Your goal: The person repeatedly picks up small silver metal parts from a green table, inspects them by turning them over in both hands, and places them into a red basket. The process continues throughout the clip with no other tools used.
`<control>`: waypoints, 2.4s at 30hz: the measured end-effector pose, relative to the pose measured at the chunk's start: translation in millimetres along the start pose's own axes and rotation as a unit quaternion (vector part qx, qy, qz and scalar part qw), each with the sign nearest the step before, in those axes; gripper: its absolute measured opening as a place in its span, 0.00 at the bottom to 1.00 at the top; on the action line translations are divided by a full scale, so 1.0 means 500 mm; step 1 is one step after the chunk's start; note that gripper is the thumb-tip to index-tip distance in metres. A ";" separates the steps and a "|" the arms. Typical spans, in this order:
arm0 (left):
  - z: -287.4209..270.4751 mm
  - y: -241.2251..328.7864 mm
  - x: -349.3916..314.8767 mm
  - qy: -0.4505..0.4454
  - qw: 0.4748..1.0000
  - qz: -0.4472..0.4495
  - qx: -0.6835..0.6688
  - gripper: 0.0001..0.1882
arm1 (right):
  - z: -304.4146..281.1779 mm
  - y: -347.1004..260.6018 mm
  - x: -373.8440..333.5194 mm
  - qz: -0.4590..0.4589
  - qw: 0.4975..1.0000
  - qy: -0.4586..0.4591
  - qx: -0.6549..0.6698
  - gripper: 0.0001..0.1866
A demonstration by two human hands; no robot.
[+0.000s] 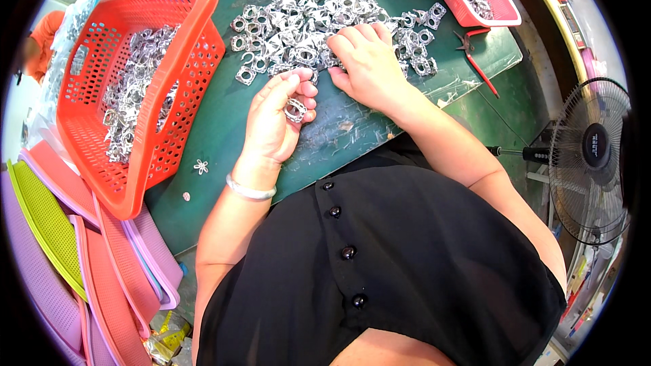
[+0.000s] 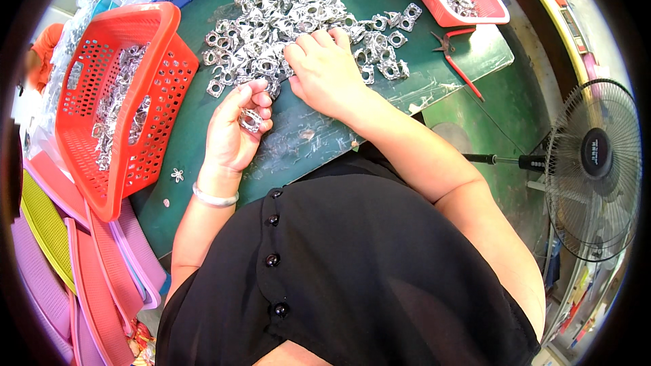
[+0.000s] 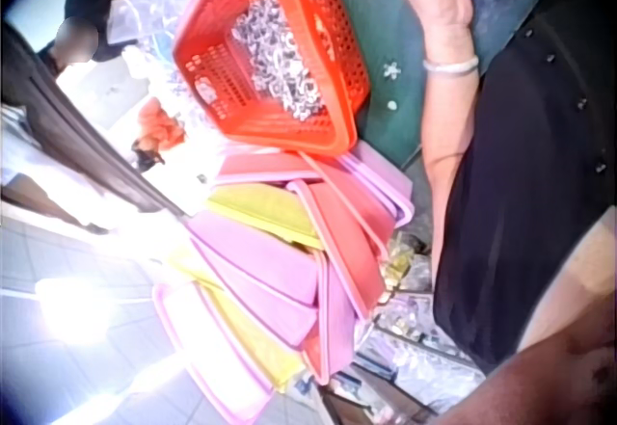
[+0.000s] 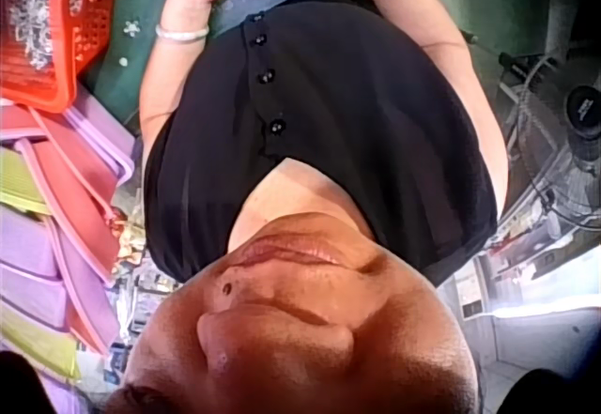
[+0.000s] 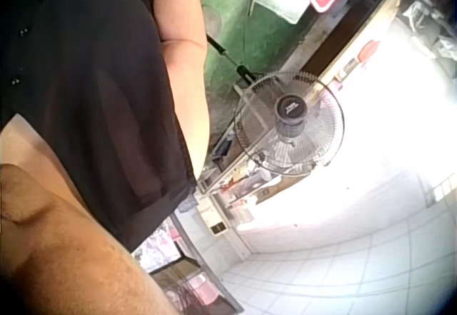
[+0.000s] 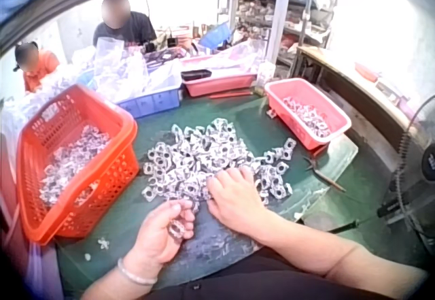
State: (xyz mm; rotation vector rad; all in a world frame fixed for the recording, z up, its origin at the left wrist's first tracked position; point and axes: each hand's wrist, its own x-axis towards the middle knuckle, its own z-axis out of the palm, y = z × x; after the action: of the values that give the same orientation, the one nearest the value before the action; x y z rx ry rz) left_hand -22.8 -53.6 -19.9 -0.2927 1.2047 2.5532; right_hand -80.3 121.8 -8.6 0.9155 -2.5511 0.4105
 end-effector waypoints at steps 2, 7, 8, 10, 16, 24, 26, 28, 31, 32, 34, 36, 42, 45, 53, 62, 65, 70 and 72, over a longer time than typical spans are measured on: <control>0.005 0.001 -0.001 0.009 1.000 0.004 0.016 0.12 | -0.009 0.000 -0.002 0.001 0.998 -0.002 0.055 0.19; 0.009 -0.003 -0.004 0.014 0.999 0.028 0.043 0.11 | -0.040 -0.008 -0.001 -0.074 0.976 -0.013 0.204 0.27; 0.011 -0.003 -0.005 0.013 0.998 0.029 0.052 0.11 | -0.042 -0.012 -0.004 -0.078 0.972 -0.021 0.221 0.27; 0.021 -0.001 -0.007 0.017 0.995 0.019 0.095 0.10 | -0.045 -0.019 -0.009 -0.085 0.963 -0.038 0.253 0.27; 0.023 -0.002 -0.008 -0.008 0.994 0.010 0.110 0.10 | -0.040 -0.016 -0.016 -0.043 0.922 -0.055 0.380 0.31; 0.017 -0.004 -0.005 0.008 0.999 0.005 0.047 0.07 | -0.032 -0.009 -0.025 0.042 0.887 -0.110 0.447 0.31; 0.005 0.005 -0.001 -0.003 1.000 -0.004 -0.028 0.07 | -0.027 -0.006 -0.029 0.053 0.894 -0.118 0.428 0.31; -0.006 0.006 0.004 -0.005 0.999 -0.014 -0.049 0.08 | -0.021 -0.008 -0.031 0.062 0.889 -0.112 0.439 0.31; -0.008 0.003 0.005 -0.021 0.997 -0.021 -0.074 0.08 | -0.007 -0.015 -0.033 0.074 0.870 -0.102 0.476 0.31; -0.009 0.004 0.005 -0.031 0.995 -0.027 -0.090 0.08 | -0.004 -0.017 -0.032 0.078 0.862 -0.099 0.491 0.31; -0.011 0.006 0.006 -0.053 0.990 -0.041 -0.122 0.08 | -0.004 -0.023 -0.030 0.100 0.824 -0.123 0.544 0.30; -0.018 0.006 0.008 -0.068 0.986 -0.049 -0.143 0.08 | -0.003 -0.025 -0.028 0.126 0.776 -0.136 0.602 0.30; -0.018 0.007 0.008 -0.097 0.977 -0.063 -0.181 0.09 | -0.003 -0.027 -0.026 0.174 0.683 -0.127 0.698 0.25; -0.017 0.007 0.006 -0.095 0.976 -0.064 -0.184 0.09 | -0.005 -0.027 -0.028 0.194 0.653 -0.130 0.720 0.22; -0.016 0.005 0.007 -0.086 0.976 -0.075 -0.186 0.09 | -0.025 -0.027 -0.023 0.279 0.605 -0.145 0.731 0.15; -0.018 0.005 0.010 -0.096 0.978 -0.070 -0.171 0.11 | -0.024 -0.018 -0.024 0.303 0.513 -0.166 0.786 0.10; -0.017 0.005 0.010 -0.098 0.976 -0.076 -0.182 0.11 | -0.020 -0.019 -0.025 0.309 0.517 -0.154 0.783 0.10; -0.021 0.002 0.011 -0.097 0.968 -0.090 -0.213 0.09 | -0.025 -0.018 -0.023 0.298 0.580 -0.159 0.741 0.12; -0.024 0.000 0.012 -0.092 0.966 -0.100 -0.222 0.09 | -0.027 -0.019 -0.022 0.289 0.604 -0.162 0.725 0.13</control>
State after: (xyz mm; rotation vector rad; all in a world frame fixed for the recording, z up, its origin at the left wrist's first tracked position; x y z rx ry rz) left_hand -27.8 -61.7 -29.3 -0.2519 0.5002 2.5745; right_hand -62.7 126.3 -0.5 0.4039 -2.2601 2.9852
